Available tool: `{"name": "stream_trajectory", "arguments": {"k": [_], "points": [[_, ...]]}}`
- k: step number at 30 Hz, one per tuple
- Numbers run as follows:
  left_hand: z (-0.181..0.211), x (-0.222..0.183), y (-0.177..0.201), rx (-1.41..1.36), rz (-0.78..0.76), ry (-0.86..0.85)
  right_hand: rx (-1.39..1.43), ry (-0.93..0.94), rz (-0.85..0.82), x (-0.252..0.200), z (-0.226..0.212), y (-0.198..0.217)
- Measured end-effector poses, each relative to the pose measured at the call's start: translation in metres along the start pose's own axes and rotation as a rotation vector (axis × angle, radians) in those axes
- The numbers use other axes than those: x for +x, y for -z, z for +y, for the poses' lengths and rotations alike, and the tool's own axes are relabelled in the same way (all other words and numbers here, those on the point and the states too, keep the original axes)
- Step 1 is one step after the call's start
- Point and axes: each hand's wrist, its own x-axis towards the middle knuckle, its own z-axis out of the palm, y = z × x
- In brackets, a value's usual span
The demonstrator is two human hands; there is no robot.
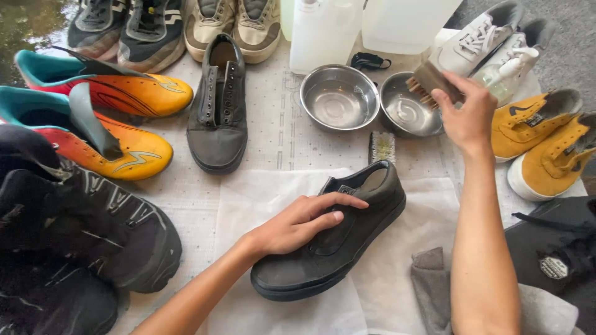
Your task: The person is cleaning a black sneaker using a brush and a cloth on a table surrounded by other shoes.
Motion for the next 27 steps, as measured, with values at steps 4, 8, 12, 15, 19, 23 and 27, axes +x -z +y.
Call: {"name": "stream_trajectory", "arguments": {"k": [4, 8, 12, 15, 19, 23, 27], "points": [[0.001, 0.0, 0.002, 0.0, 0.008, 0.021, -0.065, 0.072, -0.047, -0.001, 0.017, -0.017], [-0.014, 0.0, -0.002, -0.07, 0.03, -0.026, -0.085, 0.004, -0.109, -0.01, 0.036, -0.028], [-0.023, -0.001, -0.004, -0.056, 0.025, -0.022, -0.087, -0.019, -0.115, -0.014, 0.04, -0.031], [-0.017, -0.001, -0.003, -0.068, 0.033, -0.002, -0.056, -0.066, -0.135, -0.014, 0.034, -0.031], [-0.014, 0.0, -0.002, -0.079, 0.043, 0.002, -0.051, -0.093, -0.149, -0.014, 0.03, -0.03], [-0.014, -0.001, -0.003, -0.072, 0.051, 0.009, -0.031, -0.121, -0.158, -0.014, 0.02, -0.024], [-0.011, -0.001, -0.003, -0.073, 0.052, -0.001, 0.006, -0.116, -0.149, -0.012, 0.015, -0.016]]}}
